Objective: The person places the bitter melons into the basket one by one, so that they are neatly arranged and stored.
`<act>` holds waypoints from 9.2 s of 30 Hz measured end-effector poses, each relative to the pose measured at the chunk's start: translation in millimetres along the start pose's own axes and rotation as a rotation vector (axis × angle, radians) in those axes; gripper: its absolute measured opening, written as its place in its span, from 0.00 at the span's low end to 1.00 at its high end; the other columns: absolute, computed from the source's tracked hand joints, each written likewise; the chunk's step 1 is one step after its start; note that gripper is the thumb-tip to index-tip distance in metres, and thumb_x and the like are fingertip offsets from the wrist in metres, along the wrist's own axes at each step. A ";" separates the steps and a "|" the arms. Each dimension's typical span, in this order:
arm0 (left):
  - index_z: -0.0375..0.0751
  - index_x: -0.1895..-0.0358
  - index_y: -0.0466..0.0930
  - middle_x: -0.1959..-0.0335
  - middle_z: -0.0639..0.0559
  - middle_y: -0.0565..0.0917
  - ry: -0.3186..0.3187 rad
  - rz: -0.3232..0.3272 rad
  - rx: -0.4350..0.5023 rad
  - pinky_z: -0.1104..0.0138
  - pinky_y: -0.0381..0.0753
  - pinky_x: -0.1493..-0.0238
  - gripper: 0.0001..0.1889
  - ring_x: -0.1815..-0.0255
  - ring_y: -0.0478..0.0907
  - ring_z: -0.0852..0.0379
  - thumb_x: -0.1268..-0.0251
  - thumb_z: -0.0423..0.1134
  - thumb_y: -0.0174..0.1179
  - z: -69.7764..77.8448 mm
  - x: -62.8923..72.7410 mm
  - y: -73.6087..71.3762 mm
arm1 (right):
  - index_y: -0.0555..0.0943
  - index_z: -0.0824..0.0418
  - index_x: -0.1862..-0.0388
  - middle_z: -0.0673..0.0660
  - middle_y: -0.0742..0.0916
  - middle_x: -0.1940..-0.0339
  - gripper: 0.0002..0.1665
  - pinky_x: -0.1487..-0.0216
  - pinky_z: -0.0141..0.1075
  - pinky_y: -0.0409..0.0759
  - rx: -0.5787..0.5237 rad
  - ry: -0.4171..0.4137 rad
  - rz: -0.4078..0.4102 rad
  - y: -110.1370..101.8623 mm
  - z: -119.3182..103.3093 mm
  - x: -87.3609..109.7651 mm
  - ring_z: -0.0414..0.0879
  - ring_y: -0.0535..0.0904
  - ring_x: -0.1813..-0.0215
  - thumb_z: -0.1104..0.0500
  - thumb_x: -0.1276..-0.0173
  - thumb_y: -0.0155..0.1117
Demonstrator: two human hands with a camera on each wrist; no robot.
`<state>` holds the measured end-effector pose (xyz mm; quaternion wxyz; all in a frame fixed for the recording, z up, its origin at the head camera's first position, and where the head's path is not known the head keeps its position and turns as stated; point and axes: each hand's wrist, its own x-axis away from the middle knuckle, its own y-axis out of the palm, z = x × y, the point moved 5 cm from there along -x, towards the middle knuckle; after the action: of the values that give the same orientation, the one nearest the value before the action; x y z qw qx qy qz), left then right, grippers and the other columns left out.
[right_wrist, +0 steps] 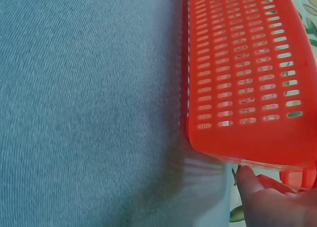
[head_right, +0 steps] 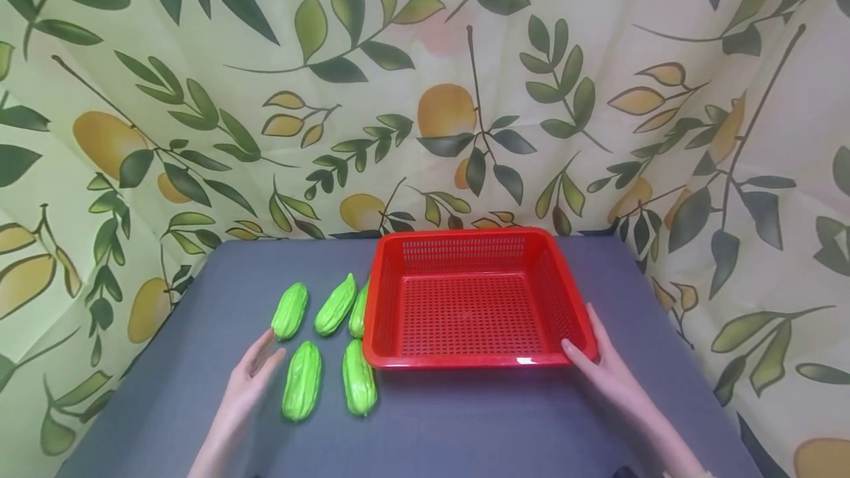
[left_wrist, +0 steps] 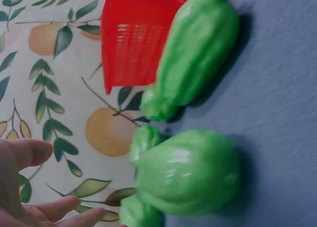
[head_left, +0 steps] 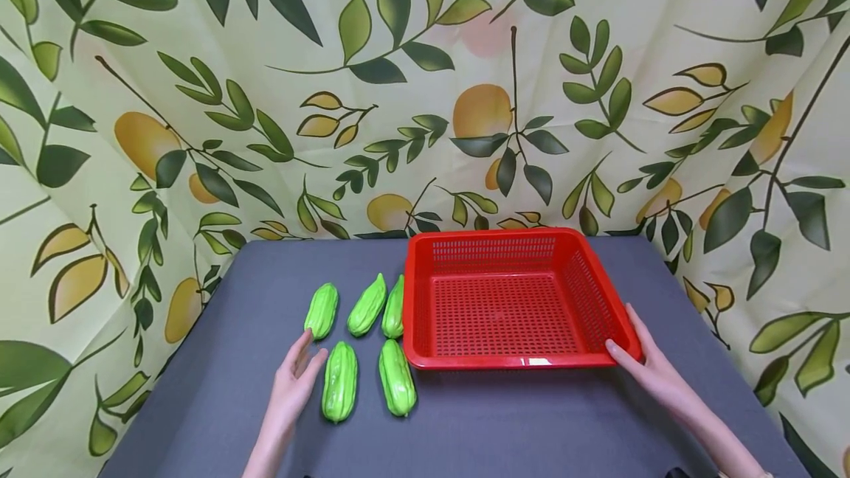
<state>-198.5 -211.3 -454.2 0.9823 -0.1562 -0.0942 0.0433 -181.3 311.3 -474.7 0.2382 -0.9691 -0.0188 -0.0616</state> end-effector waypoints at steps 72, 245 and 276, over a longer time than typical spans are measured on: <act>0.37 0.30 0.61 0.29 0.35 0.62 -0.029 0.207 0.188 0.87 0.72 0.57 0.36 0.53 0.70 0.84 0.42 0.31 0.65 -46.5 27.6 26.6 | 0.29 0.44 0.23 0.62 0.37 0.22 0.50 0.52 0.13 0.71 -0.441 -0.065 0.034 21.7 9.8 8.5 0.12 0.63 0.46 0.62 0.27 0.51; 0.44 0.84 0.66 0.83 0.55 0.63 -0.076 -0.103 -0.550 0.72 0.58 0.78 0.21 0.78 0.59 0.59 0.52 0.44 0.72 125.5 -114.9 184.2 | 0.26 0.47 0.24 0.68 0.39 0.23 0.50 0.50 0.17 0.74 -0.475 -0.056 0.007 17.6 4.1 11.8 0.16 0.66 0.47 0.59 0.27 0.50; 0.45 0.60 0.79 0.61 0.52 0.79 0.081 -0.339 -1.112 0.66 0.80 0.66 0.26 0.65 0.76 0.55 0.67 0.49 0.76 34.9 -213.6 249.9 | 0.29 0.44 0.23 0.68 0.40 0.24 0.50 0.49 0.17 0.74 -0.511 -0.066 0.014 20.3 0.4 13.3 0.17 0.67 0.45 0.59 0.27 0.51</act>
<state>-428.4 11.4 -537.0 0.7489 -0.6326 -0.0888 -0.1763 -166.8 293.6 -482.7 -0.0146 -0.9994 -0.0038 -0.0310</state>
